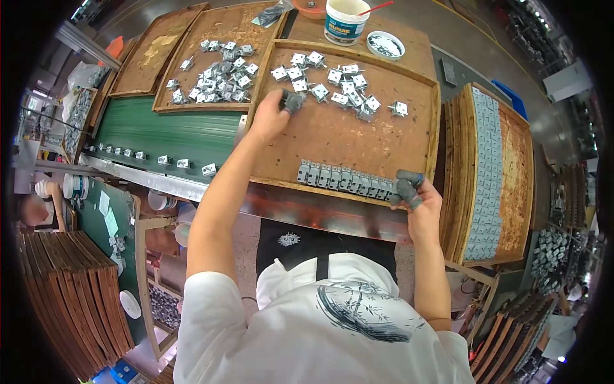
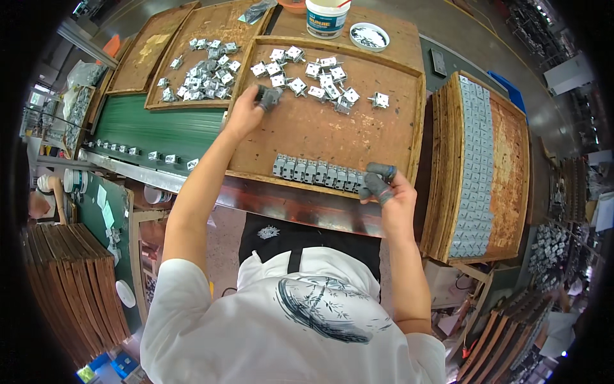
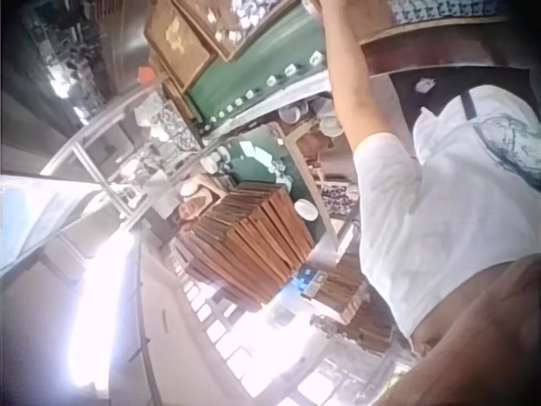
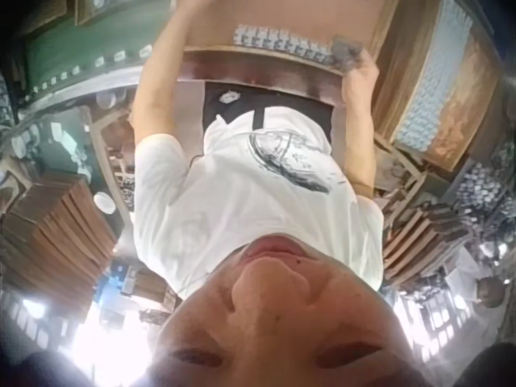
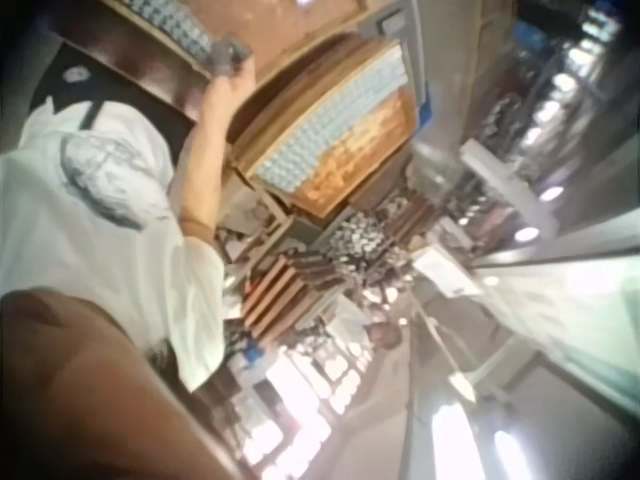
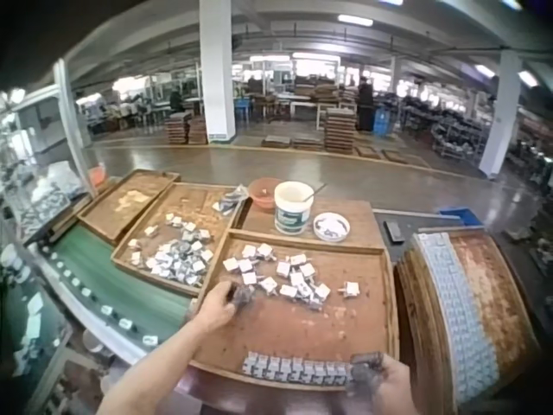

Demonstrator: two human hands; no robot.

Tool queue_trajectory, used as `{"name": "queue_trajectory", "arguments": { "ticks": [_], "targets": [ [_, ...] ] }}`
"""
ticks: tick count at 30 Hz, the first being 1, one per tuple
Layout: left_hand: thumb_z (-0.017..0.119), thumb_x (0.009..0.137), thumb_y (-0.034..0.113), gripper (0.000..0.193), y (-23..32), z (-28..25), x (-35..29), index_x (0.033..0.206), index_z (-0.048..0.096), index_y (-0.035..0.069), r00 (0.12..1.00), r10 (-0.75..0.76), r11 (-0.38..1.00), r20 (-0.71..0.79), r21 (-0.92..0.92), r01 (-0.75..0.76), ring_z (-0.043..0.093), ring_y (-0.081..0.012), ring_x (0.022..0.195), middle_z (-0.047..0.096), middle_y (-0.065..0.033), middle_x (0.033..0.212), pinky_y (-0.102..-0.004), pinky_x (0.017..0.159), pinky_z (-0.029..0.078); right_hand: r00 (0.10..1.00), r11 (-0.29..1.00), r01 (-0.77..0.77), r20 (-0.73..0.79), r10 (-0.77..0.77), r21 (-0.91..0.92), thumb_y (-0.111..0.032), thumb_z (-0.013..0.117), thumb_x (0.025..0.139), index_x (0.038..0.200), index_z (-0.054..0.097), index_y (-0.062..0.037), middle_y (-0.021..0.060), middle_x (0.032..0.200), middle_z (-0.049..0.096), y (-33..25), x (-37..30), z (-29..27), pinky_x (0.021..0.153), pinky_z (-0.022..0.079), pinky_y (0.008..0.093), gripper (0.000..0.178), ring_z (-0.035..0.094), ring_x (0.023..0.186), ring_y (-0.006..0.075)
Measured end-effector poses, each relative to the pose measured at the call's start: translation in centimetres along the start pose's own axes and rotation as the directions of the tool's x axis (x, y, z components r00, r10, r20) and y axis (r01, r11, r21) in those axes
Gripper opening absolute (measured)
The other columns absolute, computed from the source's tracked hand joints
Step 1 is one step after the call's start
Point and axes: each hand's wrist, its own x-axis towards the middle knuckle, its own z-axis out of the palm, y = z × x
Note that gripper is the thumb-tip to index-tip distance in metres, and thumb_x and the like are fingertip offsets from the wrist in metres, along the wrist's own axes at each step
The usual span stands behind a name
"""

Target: Assembling small electronic components into trays using alignment fixtures at a production station.

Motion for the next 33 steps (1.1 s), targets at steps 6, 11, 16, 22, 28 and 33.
{"name": "queue_trajectory", "arguments": {
  "ticks": [6, 11, 16, 22, 28, 33],
  "targets": [
    [0.066, 0.094, 0.011, 0.025, 8.0, -2.1, -4.1, 0.115, 0.058, 0.001, 0.937, -0.223, 0.075, 0.268, -0.954, 0.29, 0.066, -0.0153, 0.091, 0.065, -0.006, 0.104, -0.0271, 0.072, 0.054, 0.997, 0.997, 0.075, 0.011, -0.076, 0.011, -0.006, 0.072, 0.087, 0.122, 0.058, 0.0028, 0.0072, 0.104, 0.065, -0.8, 0.9, 2.2, 0.071, 0.054, 0.0305, 0.038, 0.064, 0.091, 0.0157],
    [0.07, 0.088, 0.004, 0.04, 15.0, -3.8, -9.5, 0.125, 0.059, -0.001, 0.928, -0.246, 0.067, 0.28, -0.95, 0.305, 0.059, -0.0116, 0.089, 0.065, -0.0058, 0.106, -0.0232, 0.072, 0.044, 0.981, 0.944, -0.005, 0.181, 0.068, -0.331, -0.009, 0.073, 0.088, 0.115, 0.06, -0.0002, 0.0039, 0.098, 0.067, -2.9, -0.3, 4.8, 0.069, 0.053, 0.0283, 0.031, 0.065, 0.081, 0.0157],
    [0.07, 0.086, -0.002, 0.036, 16.8, -4.3, -12.7, 0.122, 0.063, 0.0, 0.941, -0.189, 0.212, 0.28, -0.924, 0.318, 0.059, -0.0124, 0.106, 0.061, -0.0024, 0.115, -0.0268, 0.092, 0.049, 0.881, 0.566, 0.471, 0.327, -0.342, -0.676, -0.011, 0.075, 0.085, 0.104, 0.062, -0.0003, 0.0105, 0.09, 0.066, -3.1, -1.0, 5.7, 0.066, 0.052, 0.0321, 0.026, 0.064, 0.071, 0.0226],
    [0.065, 0.088, -0.004, 0.037, 18.8, -4.9, -13.7, 0.125, 0.061, -0.001, 0.935, -0.113, 0.38, 0.335, -0.855, 0.352, 0.058, -0.0134, 0.109, 0.057, -0.0034, 0.119, -0.0266, 0.091, 0.049, 0.796, 0.433, 0.596, 0.427, -0.429, -0.676, -0.002, 0.074, 0.07, 0.089, 0.058, 0.0003, 0.0133, 0.085, 0.057, -2.8, -1.7, 5.6, 0.061, 0.05, 0.0401, 0.025, 0.06, 0.073, 0.0341],
    [0.061, 0.089, -0.008, 0.035, 18.8, -3.2, -13.6, 0.123, 0.06, -0.002, 0.909, -0.104, 0.374, 0.404, -0.831, 0.412, 0.057, -0.0141, 0.106, 0.054, -0.0035, 0.114, -0.0266, 0.089, 0.049, 0.812, 0.378, 0.579, 0.466, -0.353, -0.722, 0.002, 0.07, 0.066, 0.086, 0.058, 0.0007, 0.014, 0.085, 0.057, -2.7, -2.0, 4.5, 0.063, 0.05, 0.0421, 0.023, 0.061, 0.075, 0.0362],
    [0.059, 0.087, -0.01, 0.042, 19.0, -1.1, -13.9, 0.128, 0.055, 0.0, 0.947, -0.098, 0.547, 0.307, -0.778, 0.309, 0.056, -0.015, 0.098, 0.05, -0.0065, 0.113, -0.0269, 0.083, 0.05, 0.749, 0.231, 0.602, 0.442, -0.493, -0.764, 0.003, 0.069, 0.067, 0.085, 0.059, 0.0007, 0.0155, 0.086, 0.058, 1.1, -0.9, 5.3, 0.065, 0.051, 0.0434, 0.021, 0.061, 0.077, 0.0373]
  ]
}}
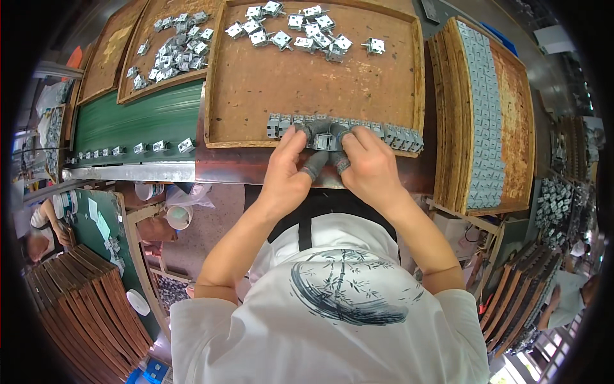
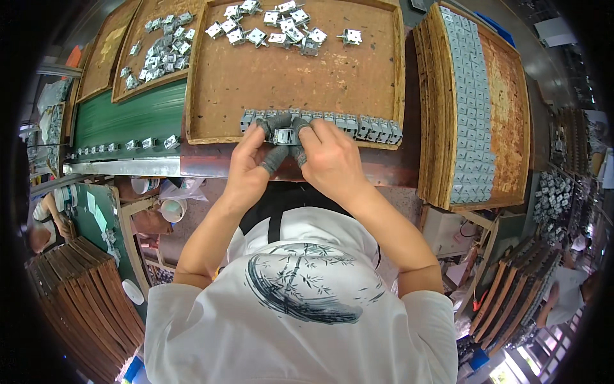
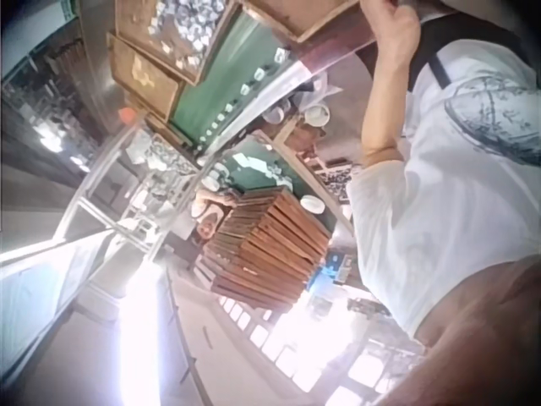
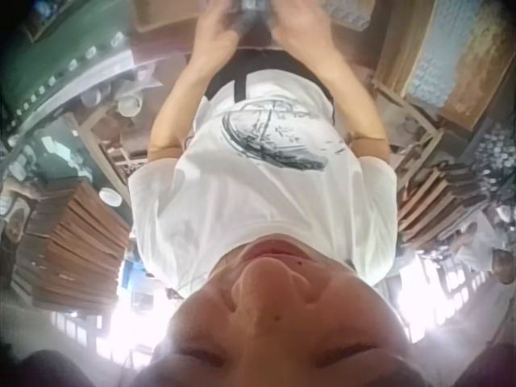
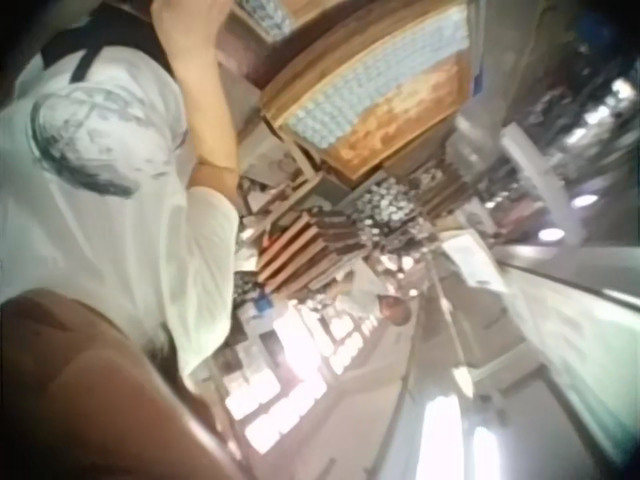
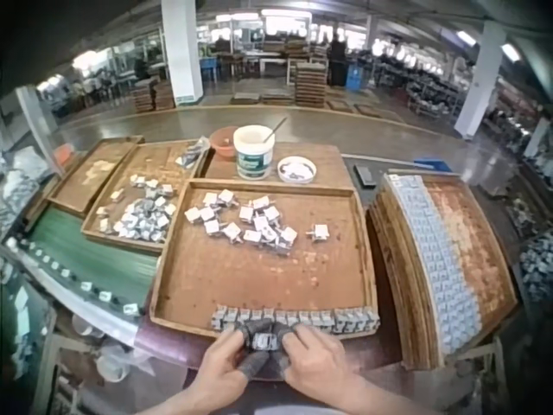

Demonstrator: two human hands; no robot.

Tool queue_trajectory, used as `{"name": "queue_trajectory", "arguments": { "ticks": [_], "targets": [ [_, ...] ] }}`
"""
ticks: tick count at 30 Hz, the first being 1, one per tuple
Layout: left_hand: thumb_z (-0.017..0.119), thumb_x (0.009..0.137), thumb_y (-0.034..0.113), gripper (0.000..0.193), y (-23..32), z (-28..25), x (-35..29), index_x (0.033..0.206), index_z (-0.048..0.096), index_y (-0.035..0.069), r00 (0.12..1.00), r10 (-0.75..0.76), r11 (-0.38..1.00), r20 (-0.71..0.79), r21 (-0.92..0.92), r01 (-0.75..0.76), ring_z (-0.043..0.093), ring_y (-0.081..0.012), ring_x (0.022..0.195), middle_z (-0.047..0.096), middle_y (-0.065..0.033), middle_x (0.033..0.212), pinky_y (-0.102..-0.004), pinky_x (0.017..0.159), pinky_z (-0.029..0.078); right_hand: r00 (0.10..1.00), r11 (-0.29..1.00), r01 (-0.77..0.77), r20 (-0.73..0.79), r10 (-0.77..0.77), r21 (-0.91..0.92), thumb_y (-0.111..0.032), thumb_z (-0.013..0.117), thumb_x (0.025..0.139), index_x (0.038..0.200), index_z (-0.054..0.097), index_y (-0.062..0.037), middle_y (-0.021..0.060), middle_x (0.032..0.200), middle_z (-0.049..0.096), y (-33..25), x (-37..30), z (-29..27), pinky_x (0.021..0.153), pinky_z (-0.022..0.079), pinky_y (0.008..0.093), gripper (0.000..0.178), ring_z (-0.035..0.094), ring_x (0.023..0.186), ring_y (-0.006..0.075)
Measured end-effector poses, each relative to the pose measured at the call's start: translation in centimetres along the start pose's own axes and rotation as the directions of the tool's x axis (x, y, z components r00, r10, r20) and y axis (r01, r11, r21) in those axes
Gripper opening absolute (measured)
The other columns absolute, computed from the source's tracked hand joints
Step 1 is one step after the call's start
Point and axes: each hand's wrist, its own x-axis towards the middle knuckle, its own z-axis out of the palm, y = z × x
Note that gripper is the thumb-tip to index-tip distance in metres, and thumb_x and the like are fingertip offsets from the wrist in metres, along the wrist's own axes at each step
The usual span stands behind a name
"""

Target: Assembling small electronic components into trays using alignment fixtures at a production station.

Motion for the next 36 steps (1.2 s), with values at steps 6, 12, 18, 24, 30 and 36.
{"name": "queue_trajectory", "arguments": {
  "ticks": [6, 12, 18, 24, 30, 36],
  "targets": [
    [0.071, 0.062, -0.004, 0.07, -0.6, 0.4, -0.3, 0.13, 0.051, 0.0, 0.928, 0.363, 0.678, -0.085, 0.707, -0.2, 0.053, -0.0384, 0.092, 0.047, -0.0199, 0.112, -0.0407, 0.08, 0.049, 0.997, 0.994, -0.074, 0.029, 0.072, 0.08, -0.002, 0.071, 0.071, 0.089, 0.059, 0.0008, 0.0175, 0.089, 0.059, -1.4, -0.2, 0.7, 0.067, 0.051, 0.0438, 0.021, 0.061, 0.078, 0.0387],
    [0.076, 0.06, 0.005, 0.068, -0.9, -0.4, 0.1, 0.126, 0.06, 0.0, 0.899, 0.438, 0.762, 0.025, 0.52, -0.385, 0.06, -0.0383, 0.099, 0.063, -0.0191, 0.109, -0.0435, 0.085, 0.05, 0.903, 0.85, -0.365, 0.365, 0.225, 0.38, -0.03, 0.074, 0.08, 0.094, 0.06, 0.0031, 0.0149, 0.09, 0.062, 0.3, 0.2, 0.3, 0.066, 0.05, 0.0371, 0.039, 0.062, 0.075, 0.0304],
    [0.079, 0.062, 0.012, 0.068, -0.4, -1.3, -0.3, 0.128, 0.061, 0.003, 0.903, 0.413, 0.754, 0.12, 0.511, -0.413, 0.06, -0.0377, 0.102, 0.063, -0.0179, 0.114, -0.0411, 0.092, 0.05, 0.882, 0.727, -0.424, 0.428, 0.197, 0.54, -0.031, 0.075, 0.08, 0.092, 0.063, 0.0011, 0.0123, 0.084, 0.066, 0.1, -0.4, 0.8, 0.065, 0.049, 0.0339, 0.037, 0.062, 0.073, 0.0191],
    [0.077, 0.073, 0.009, 0.057, -1.0, -7.6, 2.4, 0.128, 0.064, 0.01, 0.984, 0.177, 0.703, -0.022, 0.703, -0.11, 0.053, -0.0342, 0.112, 0.054, -0.0156, 0.121, -0.0422, 0.096, 0.045, 0.757, 0.637, -0.653, 0.33, 0.563, 0.411, -0.016, 0.069, 0.089, 0.109, 0.064, -0.0013, 0.0058, 0.088, 0.069, 1.2, -1.4, -6.7, 0.073, 0.052, 0.0283, 0.025, 0.063, 0.079, 0.013],
    [0.058, 0.078, -0.009, 0.055, -5.5, -14.2, 6.0, 0.132, 0.057, -0.001, 0.933, -0.339, 0.914, 0.121, 0.279, 0.296, 0.06, -0.0139, 0.101, 0.063, -0.0062, 0.117, -0.027, 0.084, 0.05, 0.637, 0.676, -0.583, -0.262, 0.725, 0.451, -0.011, 0.06, 0.096, 0.11, 0.066, 0.0012, 0.0072, 0.091, 0.07, 11.9, -10.1, -17.5, 0.072, 0.051, 0.0286, 0.02, 0.064, 0.077, 0.0134],
    [0.047, 0.08, -0.014, 0.056, -5.4, -15.8, 7.0, 0.134, 0.055, 0.0, 0.844, -0.458, 0.851, 0.279, 0.412, 0.325, 0.059, -0.0175, 0.11, 0.062, -0.0082, 0.123, -0.0291, 0.099, 0.045, 0.404, 0.607, -0.714, -0.503, 0.764, 0.348, -0.008, 0.06, 0.091, 0.101, 0.069, -0.0004, 0.0015, 0.085, 0.065, 17.1, -16.2, -24.7, 0.069, 0.046, 0.0245, 0.016, 0.058, 0.074, 0.0095]
  ]
}}
